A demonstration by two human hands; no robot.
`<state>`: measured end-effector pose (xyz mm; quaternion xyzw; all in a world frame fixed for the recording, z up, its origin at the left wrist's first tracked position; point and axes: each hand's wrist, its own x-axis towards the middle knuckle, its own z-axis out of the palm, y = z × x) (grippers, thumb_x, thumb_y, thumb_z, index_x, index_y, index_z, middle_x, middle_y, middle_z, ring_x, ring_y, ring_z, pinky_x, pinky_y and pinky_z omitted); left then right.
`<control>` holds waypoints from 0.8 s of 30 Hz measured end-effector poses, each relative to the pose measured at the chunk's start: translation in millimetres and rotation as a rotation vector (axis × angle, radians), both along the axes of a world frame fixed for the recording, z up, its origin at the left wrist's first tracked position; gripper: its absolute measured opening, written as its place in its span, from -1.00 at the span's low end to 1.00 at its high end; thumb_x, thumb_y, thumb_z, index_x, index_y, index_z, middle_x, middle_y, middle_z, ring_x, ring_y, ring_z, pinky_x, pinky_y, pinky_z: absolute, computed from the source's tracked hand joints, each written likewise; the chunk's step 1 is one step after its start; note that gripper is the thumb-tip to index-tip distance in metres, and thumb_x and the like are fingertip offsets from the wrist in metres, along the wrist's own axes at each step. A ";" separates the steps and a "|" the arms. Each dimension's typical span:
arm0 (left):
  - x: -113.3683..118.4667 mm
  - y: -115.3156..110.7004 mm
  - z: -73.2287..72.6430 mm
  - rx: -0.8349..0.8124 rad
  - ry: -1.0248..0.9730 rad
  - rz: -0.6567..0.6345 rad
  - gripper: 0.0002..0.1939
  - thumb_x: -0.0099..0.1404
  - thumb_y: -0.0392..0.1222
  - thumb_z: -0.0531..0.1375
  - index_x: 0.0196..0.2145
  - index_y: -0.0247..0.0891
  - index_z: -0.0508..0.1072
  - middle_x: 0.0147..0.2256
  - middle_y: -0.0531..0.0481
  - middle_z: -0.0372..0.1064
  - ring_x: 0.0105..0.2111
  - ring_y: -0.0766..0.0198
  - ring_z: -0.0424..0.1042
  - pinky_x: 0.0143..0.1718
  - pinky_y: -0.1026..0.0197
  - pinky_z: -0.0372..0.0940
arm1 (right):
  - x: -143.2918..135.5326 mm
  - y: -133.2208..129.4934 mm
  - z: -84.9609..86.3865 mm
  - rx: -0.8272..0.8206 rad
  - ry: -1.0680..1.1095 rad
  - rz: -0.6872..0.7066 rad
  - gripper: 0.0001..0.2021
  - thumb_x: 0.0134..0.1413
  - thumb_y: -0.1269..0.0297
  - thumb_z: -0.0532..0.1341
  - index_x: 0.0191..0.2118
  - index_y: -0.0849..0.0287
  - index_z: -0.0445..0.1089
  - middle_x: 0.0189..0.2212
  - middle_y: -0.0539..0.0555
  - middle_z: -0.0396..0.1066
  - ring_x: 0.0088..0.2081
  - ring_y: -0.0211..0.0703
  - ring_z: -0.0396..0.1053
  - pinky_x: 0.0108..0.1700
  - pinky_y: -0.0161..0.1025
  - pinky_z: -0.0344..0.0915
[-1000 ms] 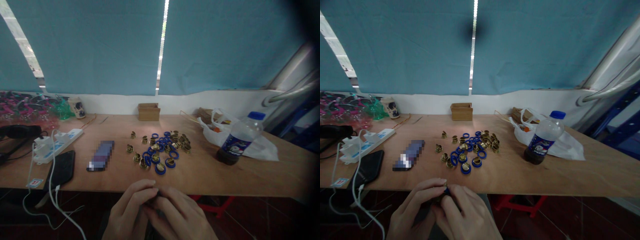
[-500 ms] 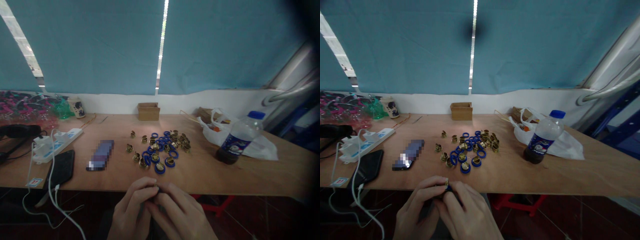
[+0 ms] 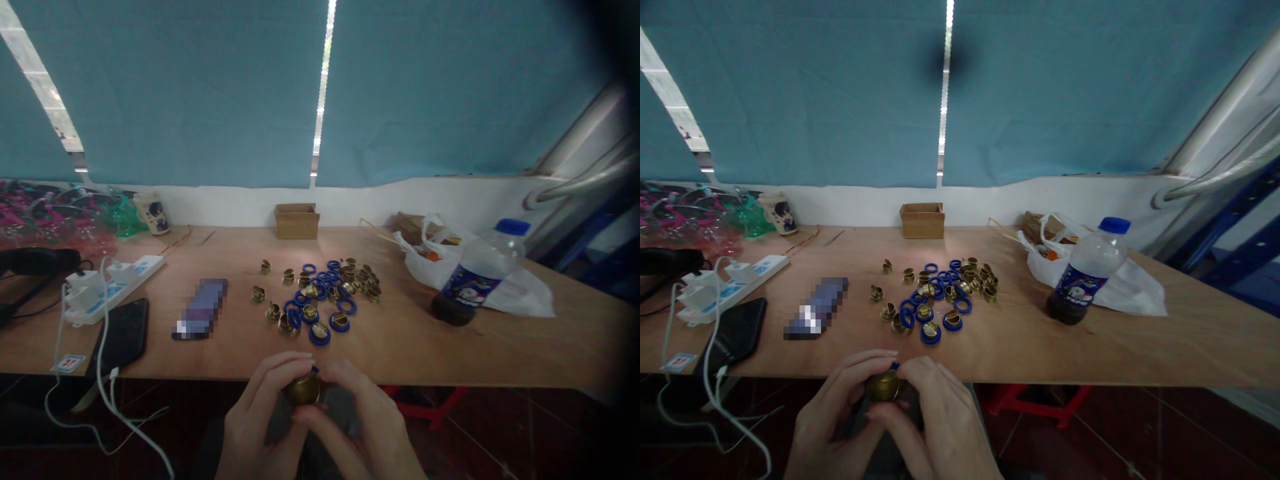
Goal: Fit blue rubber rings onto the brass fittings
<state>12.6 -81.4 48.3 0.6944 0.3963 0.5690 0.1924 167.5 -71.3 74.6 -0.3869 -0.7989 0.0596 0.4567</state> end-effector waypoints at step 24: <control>-5.5 -0.1 6.5 0.043 0.133 -0.067 -0.53 0.18 -0.51 0.24 0.02 -0.17 0.38 -0.06 -0.06 0.51 -0.07 0.24 0.53 -0.02 0.29 0.45 | -8.4 1.8 -20.2 -0.417 0.315 0.051 -0.91 0.19 0.41 0.13 -0.25 0.07 0.20 -0.46 -0.09 0.27 -0.42 -0.26 0.36 -0.38 -0.34 0.29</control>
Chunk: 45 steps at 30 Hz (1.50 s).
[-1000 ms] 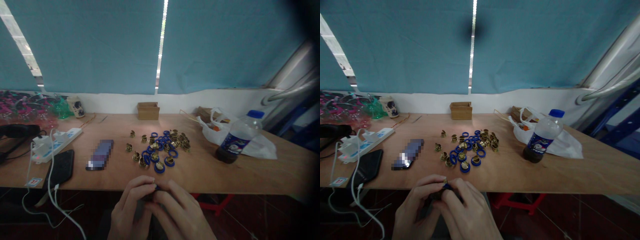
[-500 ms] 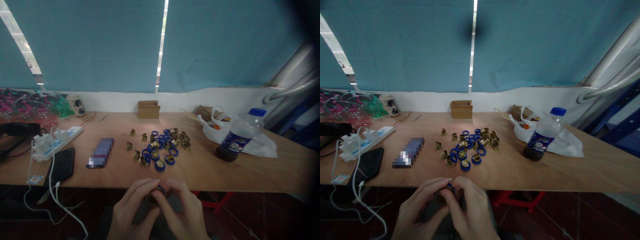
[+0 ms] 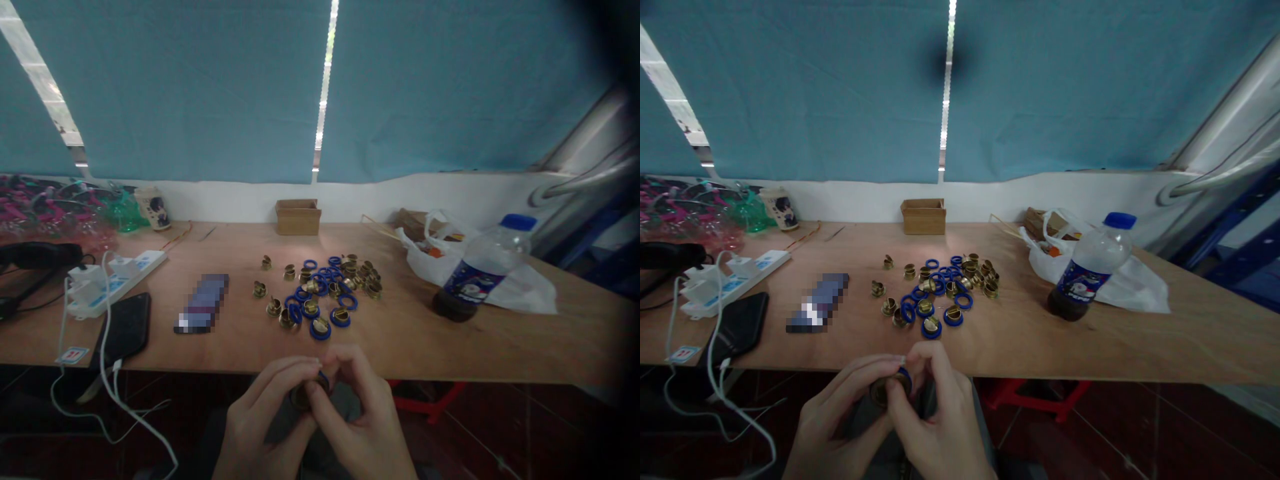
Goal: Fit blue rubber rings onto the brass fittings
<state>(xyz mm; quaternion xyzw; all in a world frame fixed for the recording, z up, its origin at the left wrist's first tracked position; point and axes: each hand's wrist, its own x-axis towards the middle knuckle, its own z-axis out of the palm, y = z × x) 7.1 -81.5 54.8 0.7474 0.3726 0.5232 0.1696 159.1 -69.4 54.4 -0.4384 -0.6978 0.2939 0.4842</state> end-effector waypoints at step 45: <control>-54.8 44.8 -68.3 -0.169 0.257 0.437 -0.72 0.24 -0.27 0.21 -0.07 -0.20 0.43 -0.16 -0.10 0.51 -0.22 0.08 0.55 -0.22 0.06 0.49 | 13.3 41.8 -34.0 -0.118 -0.175 -0.119 -0.86 0.29 0.28 0.05 -0.29 0.13 0.30 -0.48 0.00 0.44 -0.46 -0.16 0.44 -0.41 -0.32 0.26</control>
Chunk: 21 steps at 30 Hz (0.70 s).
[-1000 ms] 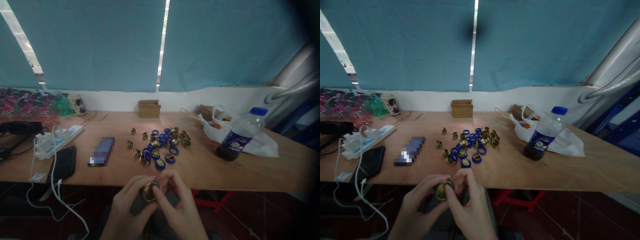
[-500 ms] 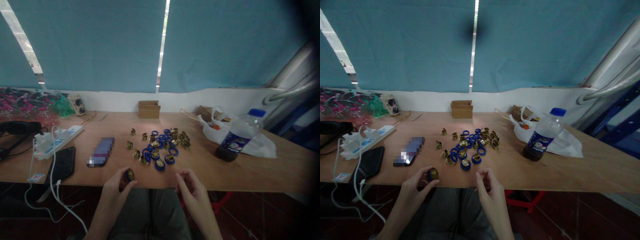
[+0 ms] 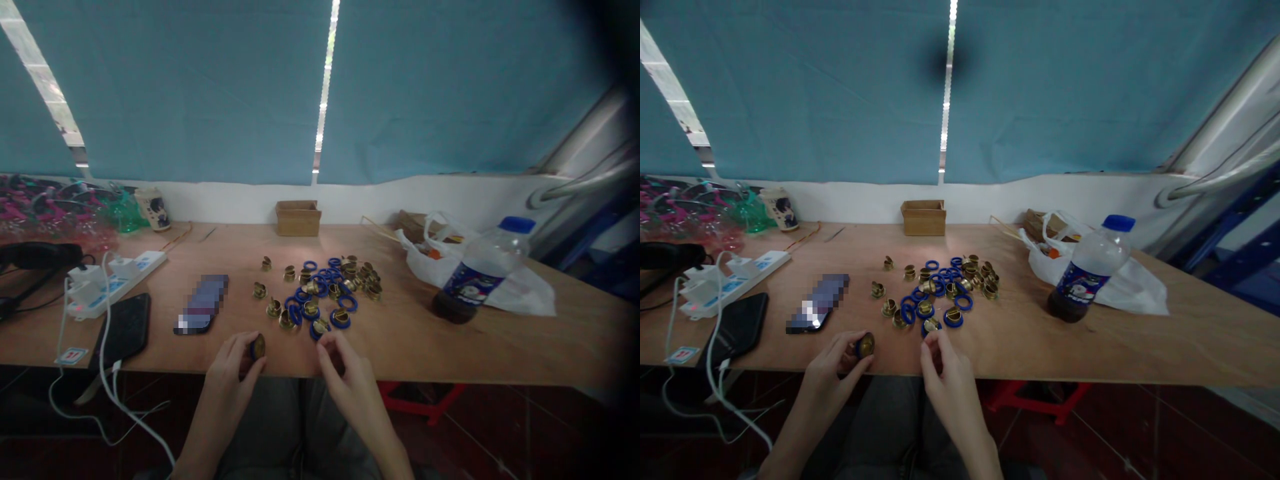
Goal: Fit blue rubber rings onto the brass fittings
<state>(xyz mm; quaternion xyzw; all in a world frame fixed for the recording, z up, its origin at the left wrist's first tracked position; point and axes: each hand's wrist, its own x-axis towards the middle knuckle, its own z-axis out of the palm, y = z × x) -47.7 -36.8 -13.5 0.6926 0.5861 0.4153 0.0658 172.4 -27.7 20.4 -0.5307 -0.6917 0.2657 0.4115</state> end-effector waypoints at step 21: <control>-18.0 26.8 2.5 0.137 0.275 -0.021 -0.72 0.35 -0.38 0.07 -0.06 -0.18 0.46 -0.03 -0.06 0.52 -0.09 0.07 0.44 -0.03 -0.03 0.42 | -59.8 49.1 -10.5 0.017 -0.316 -0.197 -0.92 0.28 0.37 0.08 -0.22 0.19 0.31 -0.46 0.12 0.50 -0.41 -0.03 0.49 -0.43 -0.29 0.15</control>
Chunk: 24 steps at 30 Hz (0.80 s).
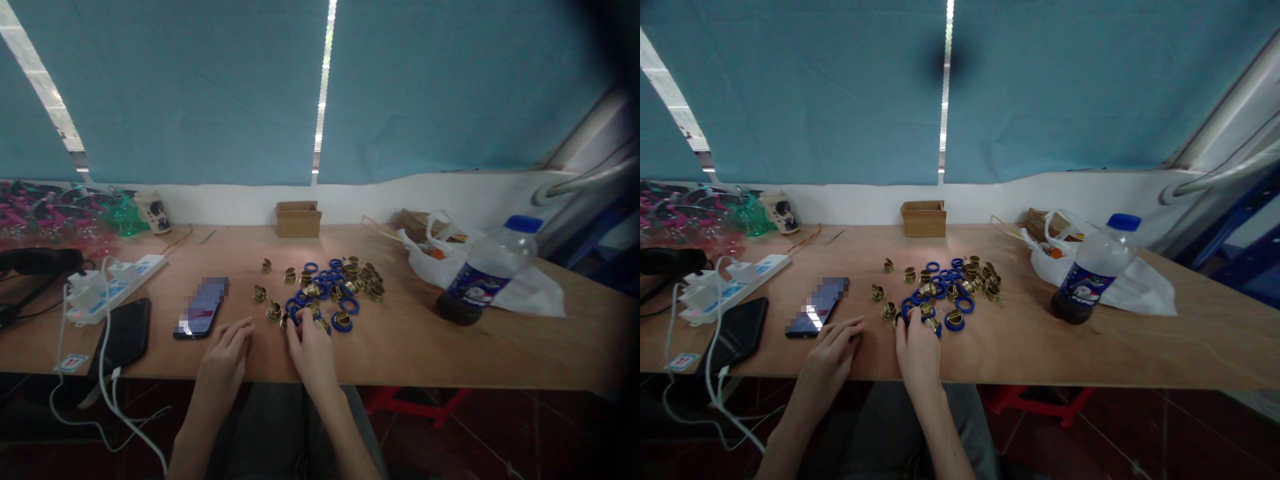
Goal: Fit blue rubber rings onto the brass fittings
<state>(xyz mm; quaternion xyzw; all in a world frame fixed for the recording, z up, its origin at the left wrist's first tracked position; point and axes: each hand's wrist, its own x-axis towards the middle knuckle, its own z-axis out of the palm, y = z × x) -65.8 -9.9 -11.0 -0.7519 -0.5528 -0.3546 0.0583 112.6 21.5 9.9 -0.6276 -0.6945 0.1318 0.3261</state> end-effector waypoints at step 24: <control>65.1 -30.0 1.2 -0.096 -0.610 -0.064 -0.61 0.36 -0.23 0.12 0.13 -0.20 0.36 0.10 -0.19 0.42 0.13 0.02 0.37 0.14 -0.05 0.27 | 12.7 -33.2 -13.6 0.098 0.547 0.303 -0.88 0.33 0.26 0.02 -0.21 0.12 0.26 -0.50 -0.07 0.24 -0.47 -0.21 0.29 -0.45 -0.35 0.21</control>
